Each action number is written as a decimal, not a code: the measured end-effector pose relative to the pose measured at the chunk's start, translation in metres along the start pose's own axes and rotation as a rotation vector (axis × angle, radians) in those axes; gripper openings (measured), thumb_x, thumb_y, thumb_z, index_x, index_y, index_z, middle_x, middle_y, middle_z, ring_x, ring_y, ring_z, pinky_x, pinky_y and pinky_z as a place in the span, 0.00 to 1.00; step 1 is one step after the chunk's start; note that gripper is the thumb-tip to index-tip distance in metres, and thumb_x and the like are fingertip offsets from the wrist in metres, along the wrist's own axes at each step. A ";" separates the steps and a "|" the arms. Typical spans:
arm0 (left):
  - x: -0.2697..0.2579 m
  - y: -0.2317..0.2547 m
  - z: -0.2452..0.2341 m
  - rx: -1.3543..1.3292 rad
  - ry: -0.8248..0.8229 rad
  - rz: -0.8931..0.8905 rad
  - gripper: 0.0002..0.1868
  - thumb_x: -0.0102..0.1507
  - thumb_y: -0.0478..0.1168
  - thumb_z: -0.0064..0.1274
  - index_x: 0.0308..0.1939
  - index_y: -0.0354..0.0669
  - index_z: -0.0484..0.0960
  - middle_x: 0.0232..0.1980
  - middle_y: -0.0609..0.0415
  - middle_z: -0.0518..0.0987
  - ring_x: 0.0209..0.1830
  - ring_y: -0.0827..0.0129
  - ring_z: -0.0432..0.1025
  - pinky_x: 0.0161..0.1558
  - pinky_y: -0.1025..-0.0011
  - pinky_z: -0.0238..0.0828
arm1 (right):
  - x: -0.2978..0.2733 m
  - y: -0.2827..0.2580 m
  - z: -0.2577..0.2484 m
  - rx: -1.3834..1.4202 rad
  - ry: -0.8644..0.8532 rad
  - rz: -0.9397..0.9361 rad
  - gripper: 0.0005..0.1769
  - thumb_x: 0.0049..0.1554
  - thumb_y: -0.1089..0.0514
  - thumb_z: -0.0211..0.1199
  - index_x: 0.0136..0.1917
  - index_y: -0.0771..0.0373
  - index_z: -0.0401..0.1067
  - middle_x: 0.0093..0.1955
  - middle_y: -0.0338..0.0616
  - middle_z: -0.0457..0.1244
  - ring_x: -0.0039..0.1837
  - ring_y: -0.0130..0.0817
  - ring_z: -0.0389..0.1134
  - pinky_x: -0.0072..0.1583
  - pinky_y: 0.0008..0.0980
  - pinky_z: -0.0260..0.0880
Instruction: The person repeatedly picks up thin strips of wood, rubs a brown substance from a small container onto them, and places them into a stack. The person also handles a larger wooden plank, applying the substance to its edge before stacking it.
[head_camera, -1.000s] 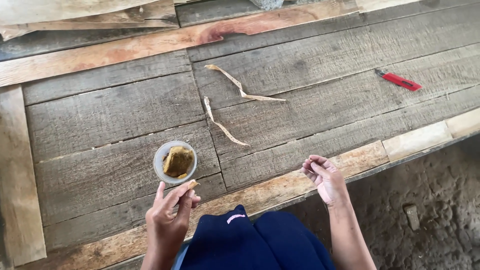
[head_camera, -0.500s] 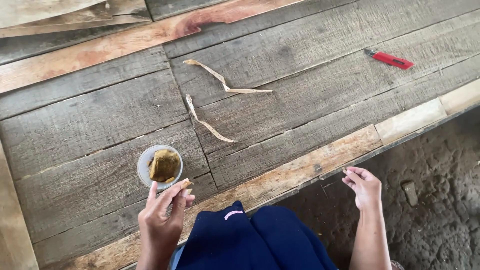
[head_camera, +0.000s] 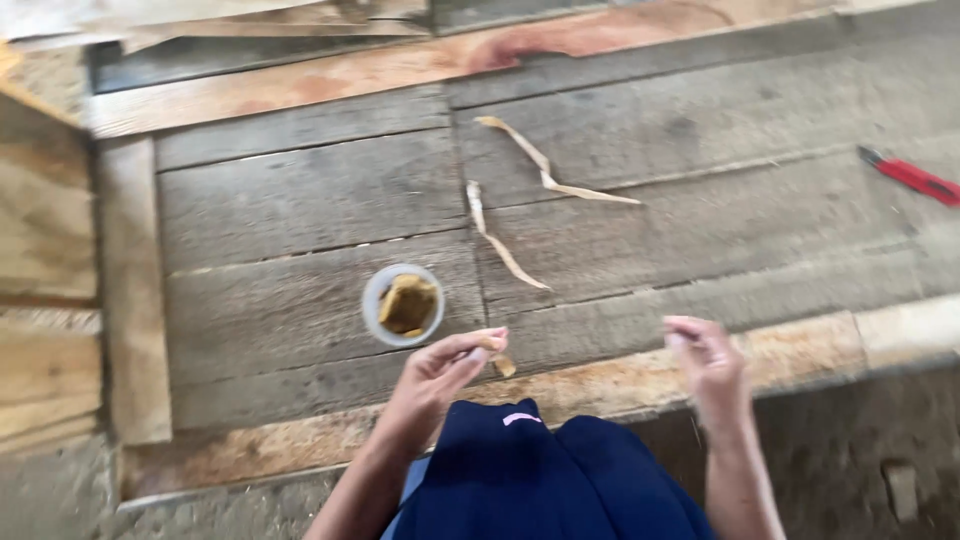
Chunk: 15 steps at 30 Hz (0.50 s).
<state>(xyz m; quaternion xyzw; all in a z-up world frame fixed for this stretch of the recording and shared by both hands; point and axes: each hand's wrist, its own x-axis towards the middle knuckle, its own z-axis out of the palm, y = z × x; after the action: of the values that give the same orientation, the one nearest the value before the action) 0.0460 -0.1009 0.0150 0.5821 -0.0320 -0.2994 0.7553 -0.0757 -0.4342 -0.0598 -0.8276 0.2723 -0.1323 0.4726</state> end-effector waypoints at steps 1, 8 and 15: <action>0.003 -0.010 -0.003 -0.069 -0.039 0.014 0.11 0.66 0.37 0.55 0.50 0.42 0.87 0.65 0.42 0.81 0.69 0.63 0.72 0.71 0.65 0.65 | 0.001 -0.023 0.024 0.182 -0.157 -0.130 0.12 0.59 0.67 0.62 0.56 0.61 0.76 0.58 0.44 0.70 0.61 0.30 0.70 0.64 0.26 0.71; -0.006 -0.030 -0.011 -0.210 -0.005 0.091 0.12 0.66 0.38 0.56 0.53 0.48 0.86 0.85 0.46 0.49 0.82 0.60 0.53 0.74 0.58 0.53 | -0.001 -0.145 0.109 0.328 -0.818 -0.435 0.21 0.60 0.55 0.63 0.66 0.58 0.71 0.73 0.51 0.63 0.77 0.42 0.61 0.75 0.43 0.58; -0.032 -0.019 -0.033 -0.304 0.093 0.022 0.15 0.61 0.43 0.60 0.53 0.52 0.87 0.87 0.45 0.32 0.85 0.65 0.42 0.71 0.61 0.55 | 0.001 -0.124 0.170 0.444 -1.006 -0.360 0.12 0.59 0.53 0.65 0.54 0.61 0.77 0.53 0.42 0.66 0.59 0.31 0.67 0.63 0.31 0.64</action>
<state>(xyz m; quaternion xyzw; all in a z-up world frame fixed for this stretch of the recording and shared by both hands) 0.0249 -0.0592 -0.0035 0.4740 0.0423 -0.2654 0.8385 0.0462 -0.2637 -0.0419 -0.7030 -0.1653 0.1450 0.6764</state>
